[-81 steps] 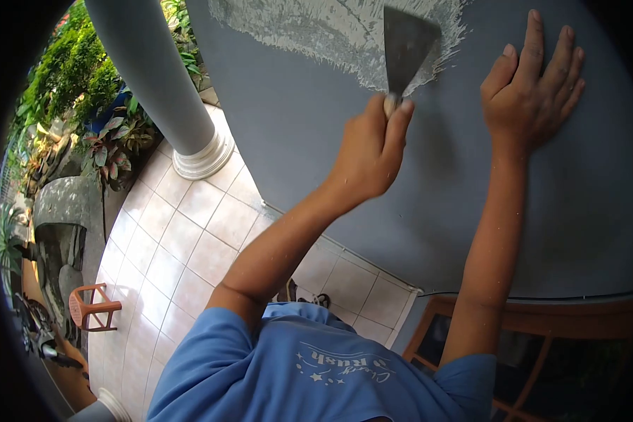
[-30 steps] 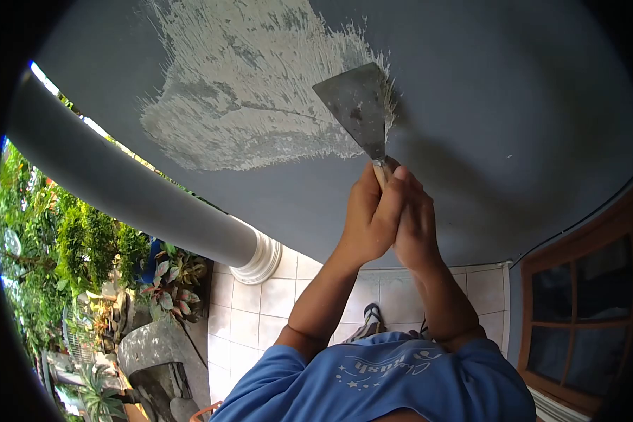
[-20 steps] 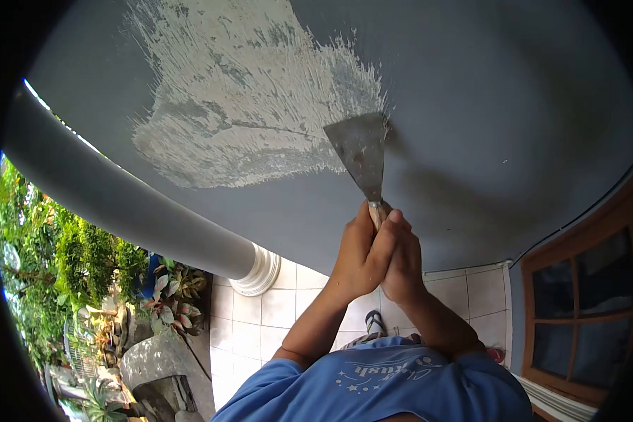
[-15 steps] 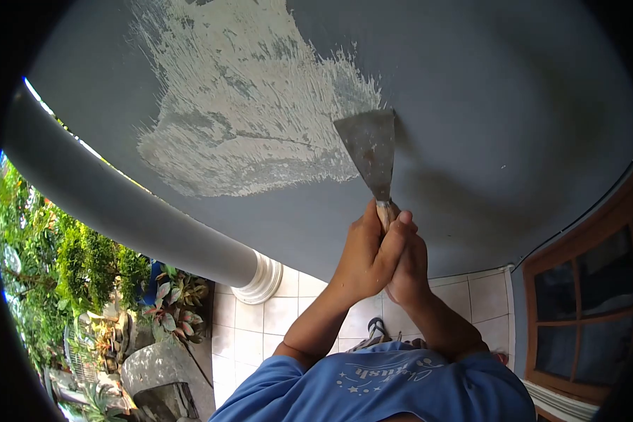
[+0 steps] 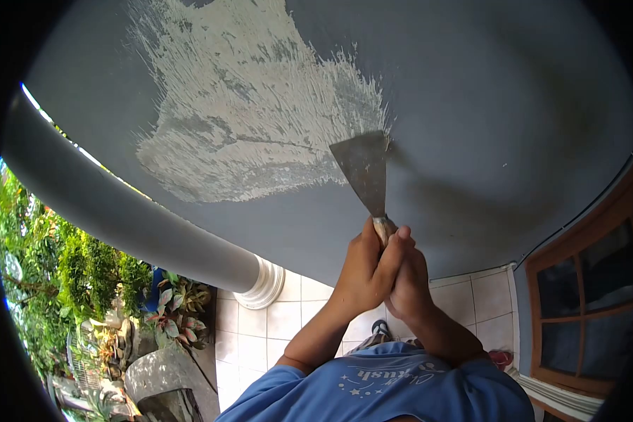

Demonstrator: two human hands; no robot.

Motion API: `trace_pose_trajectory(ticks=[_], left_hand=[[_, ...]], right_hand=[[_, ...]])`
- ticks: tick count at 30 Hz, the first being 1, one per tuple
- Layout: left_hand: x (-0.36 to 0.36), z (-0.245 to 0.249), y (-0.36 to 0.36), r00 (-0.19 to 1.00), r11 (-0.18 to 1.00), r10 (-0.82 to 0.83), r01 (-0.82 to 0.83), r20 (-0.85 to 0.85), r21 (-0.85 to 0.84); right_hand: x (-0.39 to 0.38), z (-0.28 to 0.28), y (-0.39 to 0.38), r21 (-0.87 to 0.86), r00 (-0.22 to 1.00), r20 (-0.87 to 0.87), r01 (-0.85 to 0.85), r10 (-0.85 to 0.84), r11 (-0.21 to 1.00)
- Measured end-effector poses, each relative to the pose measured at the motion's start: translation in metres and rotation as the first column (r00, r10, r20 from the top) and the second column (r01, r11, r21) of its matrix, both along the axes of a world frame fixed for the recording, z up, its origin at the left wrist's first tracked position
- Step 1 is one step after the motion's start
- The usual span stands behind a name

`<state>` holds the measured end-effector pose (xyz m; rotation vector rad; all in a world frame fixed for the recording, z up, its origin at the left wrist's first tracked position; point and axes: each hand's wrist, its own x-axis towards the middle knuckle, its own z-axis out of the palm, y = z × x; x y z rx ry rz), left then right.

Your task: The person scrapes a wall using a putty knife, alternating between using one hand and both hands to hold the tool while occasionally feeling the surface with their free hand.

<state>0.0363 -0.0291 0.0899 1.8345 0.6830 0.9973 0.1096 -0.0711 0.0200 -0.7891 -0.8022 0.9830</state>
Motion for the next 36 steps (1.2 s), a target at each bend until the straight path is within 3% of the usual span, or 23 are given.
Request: trace_pose_trajectory(ticks=[4,7,9,11,13,15,21,22,24,26,29,32,35,36], left_hand=[[0.006,0.025,0.003,0.998,0.999,-0.013,0.01,-0.061,-0.044],[-0.007,0.013,-0.009,0.996,0.997,-0.058,0.055,-0.062,-0.046],[-0.009,-0.008,-0.01,0.998,0.999,-0.016,0.013,-0.057,-0.052],[-0.009,0.005,-0.005,0.995,0.99,-0.045,0.032,-0.093,-0.139],[-0.008,0.01,-0.002,0.995,0.988,-0.072,0.061,-0.073,-0.145],[-0.012,0.007,-0.007,0.995,0.991,-0.1,0.099,-0.01,-0.089],[0.003,0.009,0.007,1.0,1.0,-0.017,0.017,0.012,-0.012],[0.004,0.011,0.007,1.0,1.0,-0.015,0.015,-0.012,-0.011],[0.009,0.025,0.012,0.999,0.999,-0.021,0.022,-0.042,0.039],[0.002,0.021,-0.002,0.999,0.998,-0.035,0.034,-0.01,-0.045],[-0.002,0.004,-0.007,1.0,0.997,-0.022,0.021,-0.01,-0.073],[-0.005,0.004,-0.003,0.999,0.995,-0.039,0.036,-0.032,-0.088],[-0.006,0.01,-0.007,0.998,0.988,-0.063,0.065,0.016,-0.137],[-0.007,0.007,-0.011,0.999,0.99,-0.05,0.052,0.017,-0.13]], right_hand=[[0.01,0.024,0.006,0.116,0.965,-0.226,-0.11,0.134,0.987],[-0.008,0.019,-0.01,-0.026,0.98,-0.198,0.008,-0.013,1.0],[-0.011,0.013,-0.012,-0.06,0.975,-0.221,-0.009,-0.005,0.998],[0.006,-0.003,-0.008,0.191,0.847,-0.402,-0.293,0.347,0.937],[0.009,0.003,-0.008,0.201,0.874,-0.327,-0.307,0.359,0.93],[-0.004,0.016,-0.017,-0.018,0.999,0.001,-0.033,0.033,0.999],[-0.007,0.008,0.018,0.032,0.982,-0.155,0.113,-0.107,0.993],[0.007,0.015,0.02,0.046,0.982,-0.186,0.015,-0.007,0.999],[0.007,0.028,0.011,0.048,0.972,-0.231,-0.024,0.035,0.999],[-0.001,0.034,-0.003,-0.002,0.959,-0.284,-0.018,0.017,1.0],[-0.012,0.017,-0.002,-0.037,0.968,-0.246,0.046,-0.054,0.998],[0.001,0.011,-0.007,0.048,0.964,-0.211,-0.155,0.161,0.987],[-0.004,0.015,-0.005,0.029,0.998,0.021,0.063,-0.064,0.998],[-0.006,0.013,-0.008,0.012,0.998,-0.03,0.063,-0.062,0.998]])
